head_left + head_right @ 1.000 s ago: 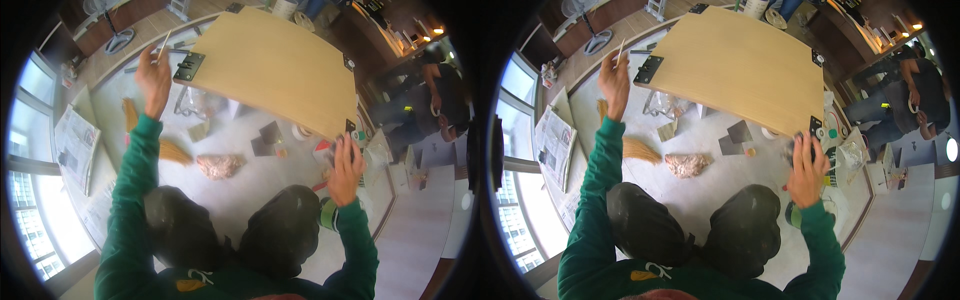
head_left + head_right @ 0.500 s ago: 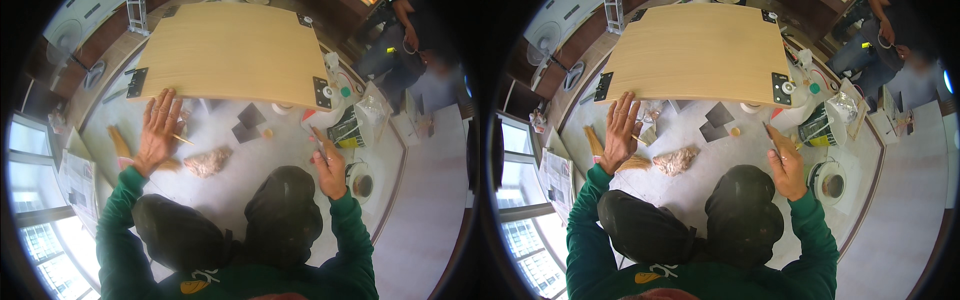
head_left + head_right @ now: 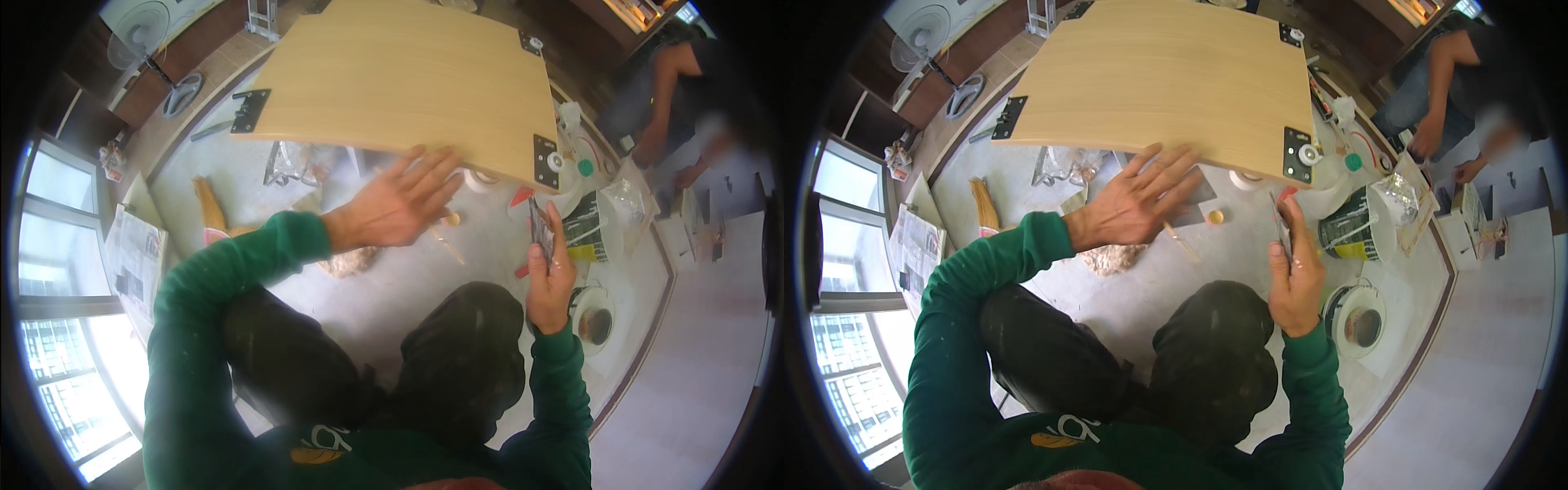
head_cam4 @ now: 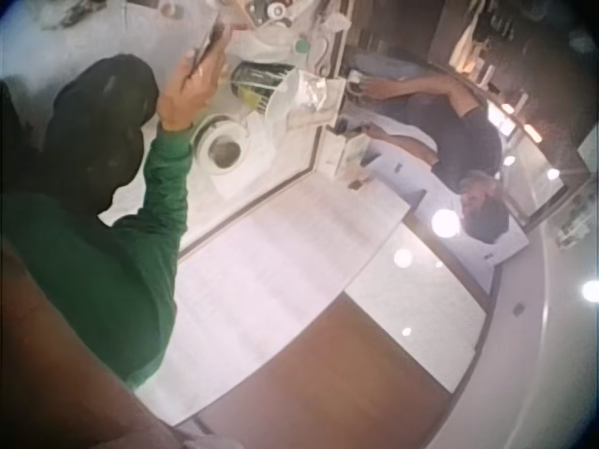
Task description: The person applies a finish to a wooden board using a brush and a small container, then wipes the surface with a cloth. The person also uses sandpaper to smooth the board and continues wiping it down.
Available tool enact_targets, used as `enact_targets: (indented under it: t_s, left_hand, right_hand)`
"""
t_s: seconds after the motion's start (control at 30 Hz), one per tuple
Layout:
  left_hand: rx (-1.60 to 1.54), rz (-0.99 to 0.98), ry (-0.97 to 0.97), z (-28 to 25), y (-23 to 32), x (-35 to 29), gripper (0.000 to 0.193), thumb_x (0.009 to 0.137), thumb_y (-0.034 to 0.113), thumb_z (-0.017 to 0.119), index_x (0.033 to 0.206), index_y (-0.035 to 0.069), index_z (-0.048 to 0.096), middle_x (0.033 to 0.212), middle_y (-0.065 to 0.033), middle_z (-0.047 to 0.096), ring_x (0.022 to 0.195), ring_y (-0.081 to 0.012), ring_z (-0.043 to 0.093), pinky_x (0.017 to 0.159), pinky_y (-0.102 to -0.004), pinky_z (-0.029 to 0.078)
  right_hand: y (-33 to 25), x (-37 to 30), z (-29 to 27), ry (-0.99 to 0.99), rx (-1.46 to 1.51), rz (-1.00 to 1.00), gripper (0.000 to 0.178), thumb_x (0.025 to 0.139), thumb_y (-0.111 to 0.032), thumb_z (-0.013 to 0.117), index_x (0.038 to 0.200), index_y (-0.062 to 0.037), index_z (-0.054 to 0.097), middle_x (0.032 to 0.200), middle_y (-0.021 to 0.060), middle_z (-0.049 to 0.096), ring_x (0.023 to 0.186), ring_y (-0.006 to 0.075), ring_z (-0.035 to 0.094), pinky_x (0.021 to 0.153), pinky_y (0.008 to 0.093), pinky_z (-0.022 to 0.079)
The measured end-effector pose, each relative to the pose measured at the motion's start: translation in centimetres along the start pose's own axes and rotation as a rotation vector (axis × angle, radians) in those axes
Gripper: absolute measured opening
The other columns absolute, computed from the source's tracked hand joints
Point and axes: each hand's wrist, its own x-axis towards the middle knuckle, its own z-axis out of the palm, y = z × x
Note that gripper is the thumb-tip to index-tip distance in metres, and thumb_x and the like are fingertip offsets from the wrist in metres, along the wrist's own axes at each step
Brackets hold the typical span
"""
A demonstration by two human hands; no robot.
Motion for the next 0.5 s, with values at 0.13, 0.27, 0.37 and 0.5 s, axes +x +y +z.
enact_targets:
  t_s: [0.13, 0.27, 0.37, 0.5]
  left_hand:
    - [0.085, -0.146, -0.064, -2.8, -2.5, -5.2, 0.057, 0.089, 0.018, 0.07, 0.139, -0.005, 0.054, 0.155, -0.0278, 0.045, 0.146, -0.0403, 0.044, 0.118, -0.0567, 0.033]
    - [0.184, -0.243, -0.087, -5.6, -4.0, -10.1, 0.058, 0.089, 0.016, 0.071, 0.139, -0.005, 0.053, 0.155, -0.0259, 0.046, 0.145, -0.0397, 0.045, 0.119, -0.0571, 0.031]
    - [0.248, -0.288, -0.074, -7.2, -5.4, -12.0, 0.053, 0.091, 0.015, 0.069, 0.138, -0.004, 0.054, 0.152, -0.0249, 0.049, 0.143, -0.0391, 0.047, 0.118, -0.0569, 0.033]
    - [0.305, -0.325, -0.069, -8.7, -7.0, -14.5, 0.053, 0.087, 0.012, 0.068, 0.136, -0.005, 0.055, 0.15, -0.0249, 0.051, 0.142, -0.0385, 0.049, 0.116, -0.0569, 0.035]
  right_hand:
    - [-1.0, 5.3, 1.0, -0.024, -0.406, -0.467, 0.054, 0.093, -0.005, 0.057, 0.146, 0.0005, 0.053, 0.146, 0.0179, 0.058, 0.13, 0.0352, 0.056, 0.108, 0.0462, 0.042]
    - [-1.6, 9.3, 4.4, -0.158, -0.777, -0.689, 0.083, 0.071, -0.015, 0.082, 0.147, -0.0025, 0.051, 0.157, 0.0141, 0.047, 0.14, 0.0326, 0.045, 0.107, 0.048, 0.038]
    - [-0.5, 9.8, 5.6, -0.163, -0.804, -0.749, 0.054, 0.087, -0.003, 0.059, 0.141, -0.0037, 0.058, 0.152, 0.0117, 0.053, 0.137, 0.0302, 0.049, 0.104, 0.047, 0.038]
    - [-0.2, 9.3, 6.8, -0.167, -0.771, -0.674, 0.062, 0.084, -0.011, 0.064, 0.145, -0.0032, 0.054, 0.157, 0.0122, 0.047, 0.141, 0.0327, 0.044, 0.105, 0.0497, 0.038]
